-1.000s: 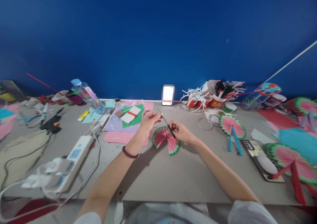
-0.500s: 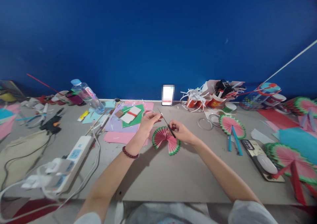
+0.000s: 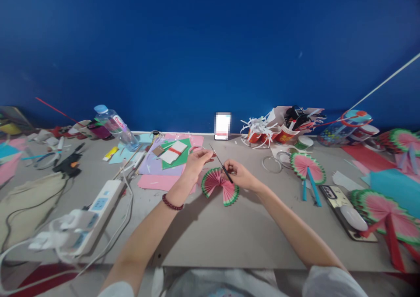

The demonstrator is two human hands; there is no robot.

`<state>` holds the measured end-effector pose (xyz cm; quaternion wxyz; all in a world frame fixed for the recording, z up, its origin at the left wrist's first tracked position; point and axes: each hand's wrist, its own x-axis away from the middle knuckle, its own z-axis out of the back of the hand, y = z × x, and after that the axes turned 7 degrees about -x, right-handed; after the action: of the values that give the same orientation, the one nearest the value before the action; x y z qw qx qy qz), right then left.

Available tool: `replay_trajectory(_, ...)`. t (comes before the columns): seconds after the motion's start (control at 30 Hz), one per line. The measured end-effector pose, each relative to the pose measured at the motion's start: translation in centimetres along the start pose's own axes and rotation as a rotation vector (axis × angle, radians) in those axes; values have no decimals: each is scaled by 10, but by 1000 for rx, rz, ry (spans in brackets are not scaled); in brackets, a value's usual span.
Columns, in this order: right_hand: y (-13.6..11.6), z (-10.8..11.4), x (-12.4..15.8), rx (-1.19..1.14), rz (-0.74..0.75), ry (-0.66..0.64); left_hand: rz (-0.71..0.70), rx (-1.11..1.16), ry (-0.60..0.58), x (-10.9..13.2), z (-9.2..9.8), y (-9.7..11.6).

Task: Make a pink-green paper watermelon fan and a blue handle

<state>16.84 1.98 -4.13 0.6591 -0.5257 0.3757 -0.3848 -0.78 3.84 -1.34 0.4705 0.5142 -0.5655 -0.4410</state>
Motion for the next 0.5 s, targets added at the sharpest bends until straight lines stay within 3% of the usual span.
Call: replay_trajectory(0.5, -1, 1, -1, 6, -9, -3, 15, 18, -6, 1, -1, 1)
